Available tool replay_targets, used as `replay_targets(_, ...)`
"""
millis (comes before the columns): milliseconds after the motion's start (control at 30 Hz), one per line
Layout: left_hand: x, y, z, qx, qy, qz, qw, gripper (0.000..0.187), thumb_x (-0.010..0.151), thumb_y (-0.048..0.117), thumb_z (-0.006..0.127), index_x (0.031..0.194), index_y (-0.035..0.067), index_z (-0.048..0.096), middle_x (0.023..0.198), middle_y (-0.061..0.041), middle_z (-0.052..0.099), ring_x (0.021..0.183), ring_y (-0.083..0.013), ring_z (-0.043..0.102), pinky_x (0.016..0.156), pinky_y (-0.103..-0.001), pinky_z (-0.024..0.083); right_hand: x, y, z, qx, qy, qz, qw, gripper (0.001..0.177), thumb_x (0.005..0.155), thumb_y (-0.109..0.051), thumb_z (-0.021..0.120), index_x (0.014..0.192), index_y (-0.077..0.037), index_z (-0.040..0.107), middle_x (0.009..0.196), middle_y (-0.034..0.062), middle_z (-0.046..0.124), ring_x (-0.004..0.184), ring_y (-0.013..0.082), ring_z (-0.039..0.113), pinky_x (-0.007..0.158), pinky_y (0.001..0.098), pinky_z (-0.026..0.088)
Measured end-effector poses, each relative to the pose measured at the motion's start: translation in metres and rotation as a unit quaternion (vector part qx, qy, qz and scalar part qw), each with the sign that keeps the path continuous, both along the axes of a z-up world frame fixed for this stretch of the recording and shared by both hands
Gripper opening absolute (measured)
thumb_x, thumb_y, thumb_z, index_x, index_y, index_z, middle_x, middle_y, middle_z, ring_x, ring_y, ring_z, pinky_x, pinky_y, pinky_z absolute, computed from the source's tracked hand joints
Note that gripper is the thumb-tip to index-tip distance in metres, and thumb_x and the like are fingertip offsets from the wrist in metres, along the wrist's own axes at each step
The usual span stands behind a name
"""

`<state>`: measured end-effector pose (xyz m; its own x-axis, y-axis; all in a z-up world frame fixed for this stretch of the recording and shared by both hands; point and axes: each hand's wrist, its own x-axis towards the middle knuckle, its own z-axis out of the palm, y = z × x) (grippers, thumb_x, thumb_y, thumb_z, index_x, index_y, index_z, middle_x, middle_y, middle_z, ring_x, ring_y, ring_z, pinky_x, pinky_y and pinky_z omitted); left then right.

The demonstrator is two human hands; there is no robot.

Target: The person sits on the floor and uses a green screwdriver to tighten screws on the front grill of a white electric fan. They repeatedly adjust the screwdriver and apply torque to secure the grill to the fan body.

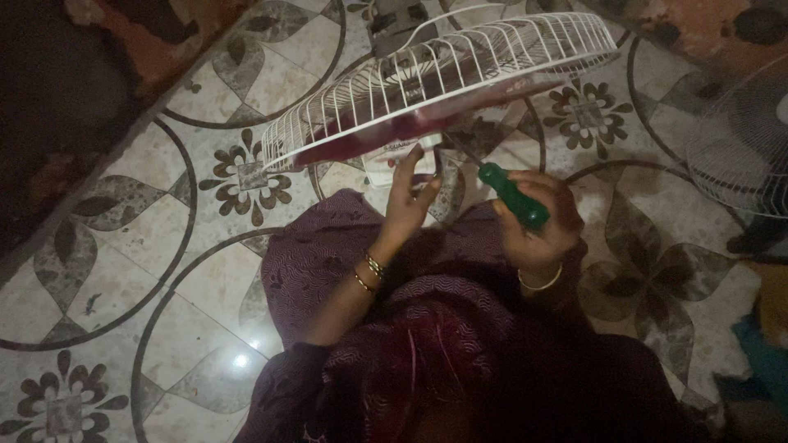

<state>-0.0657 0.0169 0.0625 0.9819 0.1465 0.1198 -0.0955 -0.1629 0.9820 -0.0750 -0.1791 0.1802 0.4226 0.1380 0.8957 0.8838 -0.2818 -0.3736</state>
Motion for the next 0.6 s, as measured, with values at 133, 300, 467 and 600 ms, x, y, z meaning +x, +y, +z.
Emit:
replay_targets(133, -0.016, -0.002, 0.016, 0.112, -0.146, 0.091, 0.979, 0.051, 0.1, 0.025, 0.062, 0.145, 0.006, 0.05, 0.152, -0.022, 0.04, 0.127, -0.0309, 0.059, 0.095, -0.039, 0.062, -0.001, -0.006, -0.004, 0.025, -0.009, 0.031, 0.999, 0.023, 0.094, -0.004, 0.072, 0.112, 0.004, 0.062, 0.107, 0.0206, 0.071, 0.1, 0.0298, 0.072, 0.083, 0.0345, 0.061)
replay_targets(300, -0.028, 0.011, 0.035, 0.249, -0.297, 0.237, 0.891, 0.037, 0.1, 0.013, 0.061, 0.135, 0.003, 0.056, 0.149, -0.013, 0.043, 0.136, -0.0294, 0.047, 0.114, -0.048, 0.05, 0.004, -0.013, -0.017, 0.116, -0.057, 0.069, 0.989, 0.04, 0.097, -0.009, 0.071, 0.13, 0.001, 0.05, 0.115, 0.0179, 0.071, 0.098, 0.0224, 0.073, 0.081, 0.0305, 0.063)
replay_targets(467, -0.036, 0.019, 0.05, 0.2, -0.308, 0.219, 0.904, 0.032, 0.099, 0.007, 0.059, 0.129, 0.0, 0.059, 0.14, -0.02, 0.052, 0.132, -0.0332, 0.055, 0.108, -0.045, 0.055, 0.021, -0.008, -0.026, 0.085, -0.126, 0.178, 0.972, 0.048, 0.095, -0.01, 0.073, 0.134, -0.006, 0.046, 0.12, 0.0192, 0.068, 0.105, 0.027, 0.071, 0.086, 0.036, 0.063)
replay_targets(600, -0.041, 0.015, 0.056, 0.178, -0.311, 0.187, 0.915, 0.026, 0.099, 0.006, 0.06, 0.124, 0.0, 0.064, 0.132, -0.02, 0.061, 0.125, -0.0324, 0.063, 0.107, -0.044, 0.055, 0.028, 0.013, -0.038, 0.028, -0.106, 0.086, 0.99, 0.046, 0.094, -0.001, 0.07, 0.131, -0.004, 0.043, 0.118, 0.0245, 0.067, 0.109, 0.032, 0.071, 0.09, 0.0356, 0.064)
